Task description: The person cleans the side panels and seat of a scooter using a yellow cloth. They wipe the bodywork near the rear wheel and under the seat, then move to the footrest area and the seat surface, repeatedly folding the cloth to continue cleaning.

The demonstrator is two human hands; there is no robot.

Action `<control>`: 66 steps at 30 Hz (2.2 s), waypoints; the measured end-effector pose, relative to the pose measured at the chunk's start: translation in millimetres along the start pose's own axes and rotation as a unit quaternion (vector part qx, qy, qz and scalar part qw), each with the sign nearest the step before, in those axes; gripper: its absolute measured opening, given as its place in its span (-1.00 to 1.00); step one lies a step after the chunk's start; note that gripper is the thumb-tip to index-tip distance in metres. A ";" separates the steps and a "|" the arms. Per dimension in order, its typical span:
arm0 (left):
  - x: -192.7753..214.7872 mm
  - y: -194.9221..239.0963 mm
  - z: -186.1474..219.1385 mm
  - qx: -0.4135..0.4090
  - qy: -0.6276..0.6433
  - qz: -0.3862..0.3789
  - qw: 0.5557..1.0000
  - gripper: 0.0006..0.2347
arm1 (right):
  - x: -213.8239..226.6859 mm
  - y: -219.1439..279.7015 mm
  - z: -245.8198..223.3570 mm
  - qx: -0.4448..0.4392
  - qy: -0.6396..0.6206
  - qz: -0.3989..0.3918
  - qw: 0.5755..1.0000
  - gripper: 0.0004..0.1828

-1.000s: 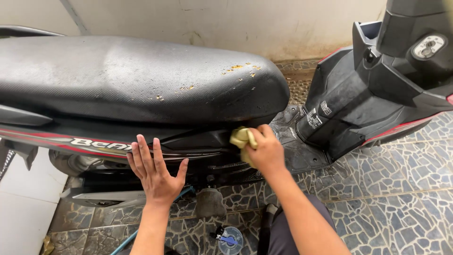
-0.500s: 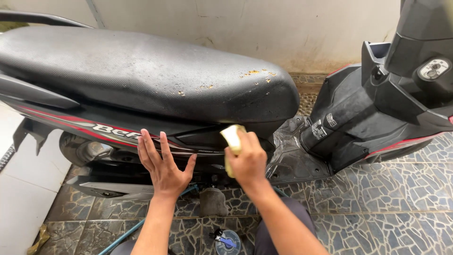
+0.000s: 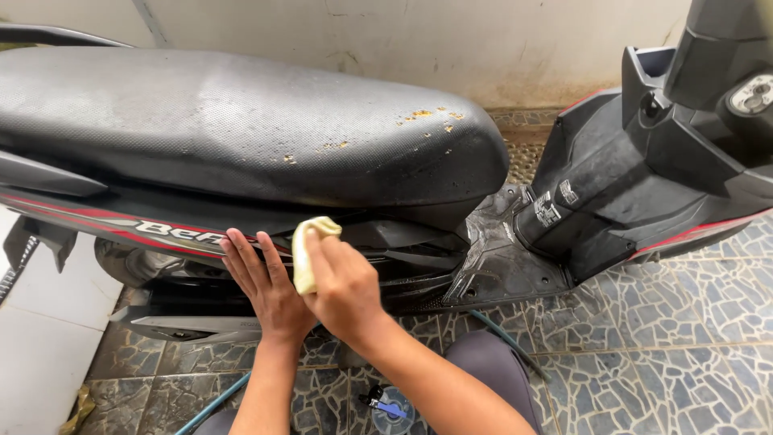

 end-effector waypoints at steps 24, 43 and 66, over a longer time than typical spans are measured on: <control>33.9 -9.2 6.2 0.022 0.044 -0.054 0.997 -0.20 | 67.3 112.8 159.8 -0.299 0.002 -0.322 0.898 -0.59; 24.2 11.1 -1.2 0.013 0.018 -0.084 0.996 -0.18 | 32.9 56.8 116.7 0.011 -0.035 -0.057 0.998 -0.71; 13.0 14.4 6.3 0.020 0.005 -0.024 1.000 -0.21 | 71.6 80.0 126.3 -0.049 -0.085 -0.067 0.993 -0.61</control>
Point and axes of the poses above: each hand's wrist, its own y-axis away from the middle knuckle, its own x-axis out of the back of the hand, z = x × y, the point moved 3 cm from there along -y, towards the middle knuckle, and after that the axes turned 12 degrees about x, right-handed, at the moved point
